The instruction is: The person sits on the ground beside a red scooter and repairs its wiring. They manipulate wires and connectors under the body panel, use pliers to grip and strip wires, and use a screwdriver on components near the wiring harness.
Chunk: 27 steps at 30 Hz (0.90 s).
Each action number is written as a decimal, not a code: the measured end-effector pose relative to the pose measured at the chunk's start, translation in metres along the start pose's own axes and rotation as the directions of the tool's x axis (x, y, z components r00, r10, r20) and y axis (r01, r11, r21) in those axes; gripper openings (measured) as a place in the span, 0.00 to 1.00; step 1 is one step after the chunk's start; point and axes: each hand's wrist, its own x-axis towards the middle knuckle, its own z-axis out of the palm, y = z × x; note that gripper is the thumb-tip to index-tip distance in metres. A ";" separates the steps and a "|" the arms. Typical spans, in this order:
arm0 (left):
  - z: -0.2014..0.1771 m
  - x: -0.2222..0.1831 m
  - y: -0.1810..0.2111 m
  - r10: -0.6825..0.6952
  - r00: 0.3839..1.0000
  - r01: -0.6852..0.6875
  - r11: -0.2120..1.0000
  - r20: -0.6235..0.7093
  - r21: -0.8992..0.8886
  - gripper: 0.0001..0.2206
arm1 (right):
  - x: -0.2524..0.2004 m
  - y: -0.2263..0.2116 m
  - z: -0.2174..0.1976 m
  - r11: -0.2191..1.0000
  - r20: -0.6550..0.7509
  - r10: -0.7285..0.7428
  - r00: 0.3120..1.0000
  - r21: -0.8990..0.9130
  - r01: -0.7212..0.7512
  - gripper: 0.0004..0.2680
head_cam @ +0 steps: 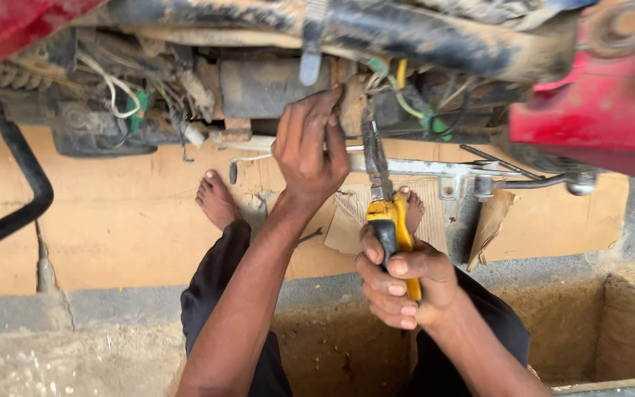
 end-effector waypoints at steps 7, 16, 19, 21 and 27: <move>0.006 -0.014 -0.003 -0.068 0.997 0.068 0.998 -0.039 0.009 0.14 | 0.018 -0.003 -0.010 0.807 -0.142 -0.232 0.962 -0.581 0.109 0.08; 0.004 -0.015 -0.009 -0.055 0.998 0.056 0.995 -0.019 0.084 0.16 | 0.057 -0.001 0.010 0.774 -0.302 -0.302 0.904 -0.632 0.047 0.09; 0.006 -0.016 -0.014 -0.058 0.998 0.060 0.995 -0.021 0.079 0.16 | 0.056 -0.001 0.006 0.757 -0.284 -0.307 0.908 -0.651 0.053 0.08; 0.003 -0.017 -0.012 -0.068 0.998 0.069 0.995 -0.011 0.073 0.15 | 0.054 -0.003 0.004 0.761 -0.287 -0.307 0.907 -0.647 0.052 0.09; -0.005 -0.008 -0.003 -0.088 0.996 0.088 0.996 0.033 0.019 0.15 | 0.046 -0.005 0.006 0.836 -0.233 -0.230 0.945 -0.545 0.068 0.12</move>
